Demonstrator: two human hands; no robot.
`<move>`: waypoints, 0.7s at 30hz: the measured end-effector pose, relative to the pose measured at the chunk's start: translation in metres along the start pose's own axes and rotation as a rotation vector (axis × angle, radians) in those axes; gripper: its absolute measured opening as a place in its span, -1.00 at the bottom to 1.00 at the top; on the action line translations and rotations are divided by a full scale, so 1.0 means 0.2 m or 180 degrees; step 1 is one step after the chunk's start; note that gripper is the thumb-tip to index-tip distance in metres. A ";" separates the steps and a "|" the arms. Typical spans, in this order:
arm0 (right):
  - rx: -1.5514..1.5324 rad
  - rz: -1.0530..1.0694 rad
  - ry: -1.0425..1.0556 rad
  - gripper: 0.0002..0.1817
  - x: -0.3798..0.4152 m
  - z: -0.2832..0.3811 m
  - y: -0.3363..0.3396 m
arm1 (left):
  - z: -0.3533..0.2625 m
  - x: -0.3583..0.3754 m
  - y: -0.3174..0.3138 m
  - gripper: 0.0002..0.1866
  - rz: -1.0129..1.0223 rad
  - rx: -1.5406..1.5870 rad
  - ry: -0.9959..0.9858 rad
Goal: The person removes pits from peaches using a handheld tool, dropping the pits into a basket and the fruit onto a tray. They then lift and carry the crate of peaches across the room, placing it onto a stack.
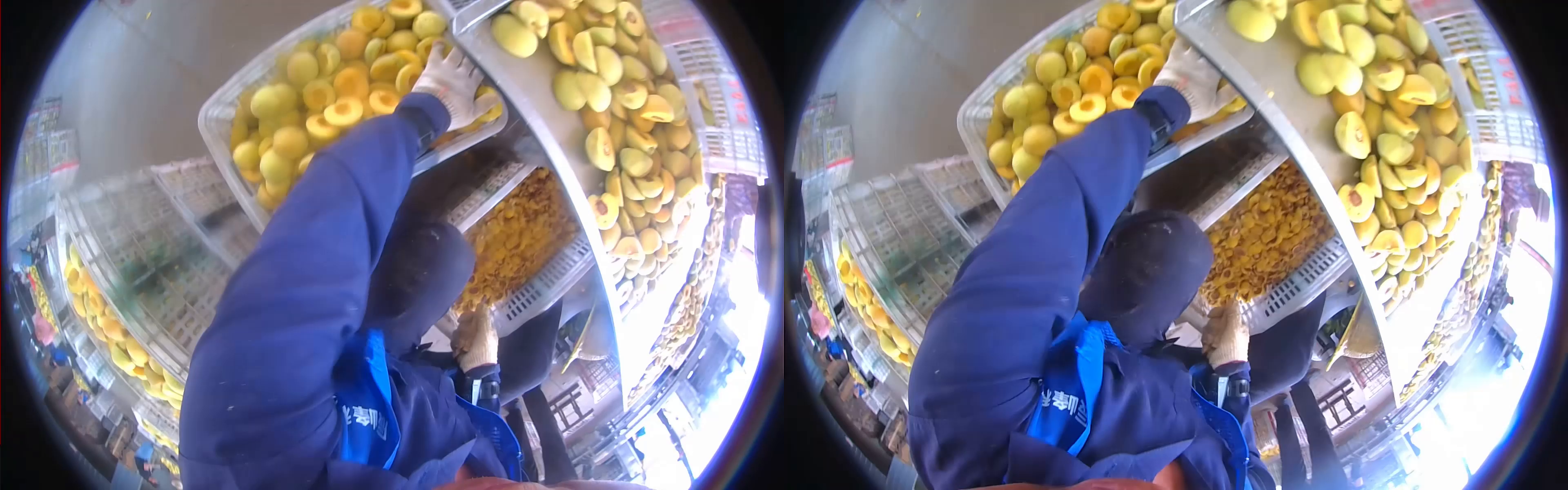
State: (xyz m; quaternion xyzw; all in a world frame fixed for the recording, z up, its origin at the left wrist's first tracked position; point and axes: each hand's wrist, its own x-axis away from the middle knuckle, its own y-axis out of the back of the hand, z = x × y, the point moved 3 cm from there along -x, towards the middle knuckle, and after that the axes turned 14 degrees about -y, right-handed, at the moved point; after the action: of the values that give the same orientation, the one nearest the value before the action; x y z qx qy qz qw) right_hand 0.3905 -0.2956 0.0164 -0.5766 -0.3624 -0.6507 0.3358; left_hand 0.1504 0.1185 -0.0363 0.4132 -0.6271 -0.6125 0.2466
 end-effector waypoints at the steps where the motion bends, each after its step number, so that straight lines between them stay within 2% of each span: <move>1: 0.0051 0.0069 0.0196 -0.39 -0.03 -0.02 0.03 | -0.01 -0.02 0.00 -0.17 0.0166 0.0113 -0.0074; 2: 0.0164 0.0139 0.0354 -0.39 -0.04 -0.03 0.08 | -0.01 0.02 0.02 -0.15 0.0368 0.0220 -0.0080; 3: -0.0048 0.0067 0.0176 -0.40 -0.02 0.02 0.02 | 0.04 0.00 0.07 -0.14 0.0512 0.0251 -0.0086; 4: -0.0269 -0.0014 0.0005 -0.40 0.01 0.08 -0.05 | 0.07 0.00 0.20 -0.14 0.0269 0.0027 -0.0080; 5: 0.0004 -0.0092 0.0261 -0.43 0.01 0.10 -0.05 | 0.08 0.04 0.33 -0.13 0.0092 -0.0120 -0.0099; 6: 0.0136 -0.0045 0.0614 -0.44 -0.01 0.11 -0.07 | 0.16 0.11 0.30 -0.15 0.0367 0.0402 0.0260; 8: 0.0295 -0.0018 0.0639 -0.45 0.03 0.13 -0.05 | 0.29 0.28 0.26 -0.19 0.0824 0.1291 0.1132; 9: 0.0374 -0.0005 0.0652 -0.46 0.05 0.14 -0.03 | 0.37 0.30 0.24 -0.23 0.0064 0.0108 0.0687; 11: -0.0189 0.0083 0.0198 -0.45 0.01 0.10 0.00 | 0.46 0.28 0.14 -0.23 -0.0318 -0.0145 0.0482; 12: -0.0174 -0.0026 0.0225 -0.40 0.08 0.10 -0.03 | 0.44 0.35 0.12 -0.24 -0.0408 -0.0201 0.0422; 15: -0.0013 -0.0044 0.0437 -0.36 0.10 0.10 -0.01 | 0.51 0.55 0.45 -0.27 -0.0103 -0.0265 0.0952; 16: 0.0101 -0.0203 0.0524 -0.35 0.11 0.11 -0.03 | 0.58 0.68 0.52 -0.26 0.0235 -0.0195 0.1187; 17: 0.0095 -0.0080 0.0410 -0.36 0.06 0.10 0.01 | 0.68 0.85 0.57 -0.25 0.0571 -0.0138 0.1426; 19: -0.0072 -0.0038 0.0330 -0.37 0.02 0.08 0.02 | 0.87 1.24 0.32 -0.23 0.0029 -0.0811 0.1139; 21: 0.0034 -0.0085 0.0347 -0.38 0.07 0.07 0.00 | 0.86 1.24 0.34 -0.23 0.0082 -0.0822 0.1068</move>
State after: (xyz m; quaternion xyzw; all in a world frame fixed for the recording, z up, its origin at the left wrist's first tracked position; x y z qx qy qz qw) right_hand 0.3958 -0.2837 0.0318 -0.5336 -0.3547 -0.6836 0.3495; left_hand -0.1386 0.0055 -0.0411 0.4663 -0.4988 -0.6071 0.4063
